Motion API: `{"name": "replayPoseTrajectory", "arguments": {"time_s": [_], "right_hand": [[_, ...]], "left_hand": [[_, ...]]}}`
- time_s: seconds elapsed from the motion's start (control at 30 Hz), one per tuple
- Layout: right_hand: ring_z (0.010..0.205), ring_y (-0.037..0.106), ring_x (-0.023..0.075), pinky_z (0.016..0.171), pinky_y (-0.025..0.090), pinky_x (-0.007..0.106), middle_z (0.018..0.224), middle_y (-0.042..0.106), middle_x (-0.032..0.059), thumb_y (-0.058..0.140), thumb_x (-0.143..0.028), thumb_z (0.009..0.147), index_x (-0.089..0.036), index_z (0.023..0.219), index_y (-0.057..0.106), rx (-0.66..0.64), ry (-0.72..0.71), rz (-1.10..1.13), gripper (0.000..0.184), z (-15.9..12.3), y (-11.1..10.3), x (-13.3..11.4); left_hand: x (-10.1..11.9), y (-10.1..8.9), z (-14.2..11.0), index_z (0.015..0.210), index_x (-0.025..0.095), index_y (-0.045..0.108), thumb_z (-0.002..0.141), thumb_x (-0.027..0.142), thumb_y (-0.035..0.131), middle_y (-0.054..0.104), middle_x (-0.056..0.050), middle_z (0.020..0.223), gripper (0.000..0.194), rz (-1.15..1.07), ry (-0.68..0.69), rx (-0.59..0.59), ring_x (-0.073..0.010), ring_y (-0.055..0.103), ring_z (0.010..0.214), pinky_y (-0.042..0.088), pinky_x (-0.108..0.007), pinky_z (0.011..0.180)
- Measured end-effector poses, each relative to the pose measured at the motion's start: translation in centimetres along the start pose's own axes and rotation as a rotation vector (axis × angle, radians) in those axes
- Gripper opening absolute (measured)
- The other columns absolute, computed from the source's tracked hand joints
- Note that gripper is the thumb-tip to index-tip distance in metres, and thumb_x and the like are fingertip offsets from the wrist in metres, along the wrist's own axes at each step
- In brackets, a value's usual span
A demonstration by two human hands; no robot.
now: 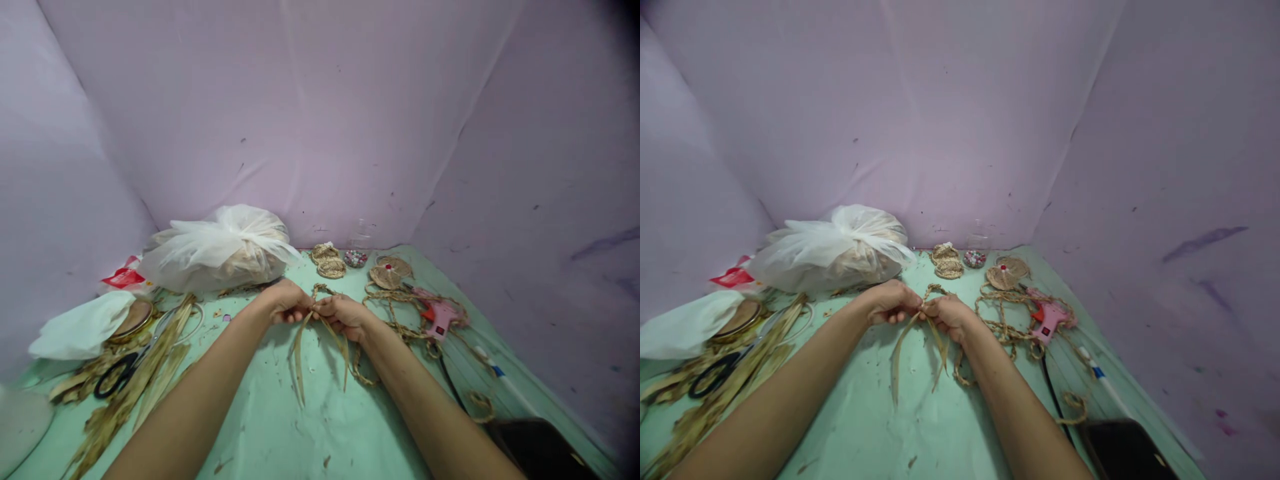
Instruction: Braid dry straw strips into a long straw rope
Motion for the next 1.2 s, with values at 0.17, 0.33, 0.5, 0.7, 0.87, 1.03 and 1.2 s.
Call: {"name": "replayPoseTrajectory", "arguments": {"time_s": [0.17,0.33,0.5,0.7,0.87,1.03,1.2], "right_hand": [[0.033,0.026,0.0024,0.033,0.015,0.016,0.041,0.044,-0.0051,0.053,-0.011,0.060,-0.012,0.058,0.054,0.013,-0.089,-0.157,0.003,0.4,-0.3,-0.1],[0.043,0.040,0.0070,0.041,0.024,0.019,0.047,0.054,-0.0002,0.053,-0.015,0.059,-0.013,0.056,0.062,0.288,-0.253,-0.733,0.009,-0.5,-1.3,-1.3],[0.061,0.056,0.0157,0.050,0.032,0.022,0.066,0.065,0.0079,0.053,-0.020,0.062,-0.016,0.065,0.066,0.545,-0.329,-1.123,0.014,-3.6,-0.7,-3.2],[0.073,0.060,0.0213,0.062,0.038,0.026,0.077,0.065,0.0137,0.050,-0.017,0.066,-0.015,0.078,0.067,0.592,-0.250,-1.371,0.020,-5.7,1.4,-4.0],[0.076,0.059,0.0206,0.066,0.038,0.025,0.077,0.064,0.0146,0.050,-0.017,0.068,-0.013,0.080,0.067,0.478,-0.274,-1.392,0.021,-6.3,4.1,-3.5],[0.069,0.057,0.0192,0.058,0.035,0.024,0.070,0.063,0.0122,0.057,-0.020,0.064,-0.014,0.074,0.068,0.401,-0.313,-1.324,0.016,-6.4,4.1,-3.8],[0.053,0.049,0.0135,0.047,0.028,0.023,0.052,0.055,0.0033,0.057,-0.028,0.064,-0.017,0.060,0.065,0.348,-0.286,-1.080,0.015,-5.8,0.2,-5.0]], "left_hand": [[-2.2,2.9,1.7,0.056,0.009,0.053,0.067,0.009,0.047,0.048,0.001,0.044,0.012,-0.200,-0.068,-0.161,-0.0031,0.034,0.032,0.020,-0.015,0.033],[-2.4,2.0,1.3,0.043,0.014,0.043,0.063,0.013,0.048,0.032,0.004,0.029,0.021,0.039,-0.086,0.068,-0.0054,0.027,0.025,0.019,-0.019,0.032],[-1.8,1.9,0.3,0.040,0.016,0.038,0.055,0.013,0.051,0.029,0.005,0.027,0.020,0.091,-0.049,0.205,-0.0058,0.022,0.025,0.016,-0.020,0.031],[-1.8,2.2,0.5,0.038,0.016,0.034,0.051,0.007,0.048,0.028,0.005,0.026,0.020,-0.126,0.012,0.261,-0.0044,0.020,0.026,0.011,-0.020,0.030],[-2.8,2.1,0.9,0.040,0.016,0.031,0.049,0.007,0.046,0.027,0.005,0.029,0.020,-0.231,-0.066,0.185,-0.0031,0.018,0.027,0.009,-0.018,0.031],[-3.1,2.5,1.6,0.046,0.015,0.036,0.048,0.013,0.048,0.030,0.007,0.036,0.012,-0.259,0.000,-0.026,-0.0008,0.015,0.029,0.006,-0.017,0.031],[-2.8,2.5,1.9,0.048,0.017,0.034,0.051,0.021,0.053,0.025,0.009,0.038,0.019,-0.186,0.109,-0.142,-0.0013,0.014,0.029,0.005,-0.018,0.031]]}}
Point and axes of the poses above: each hand's wrist, its own z-axis towards the middle knuckle, its own y-axis out of the palm, x = y × z, the point moved 9 cm from there along z, towards the middle knuckle
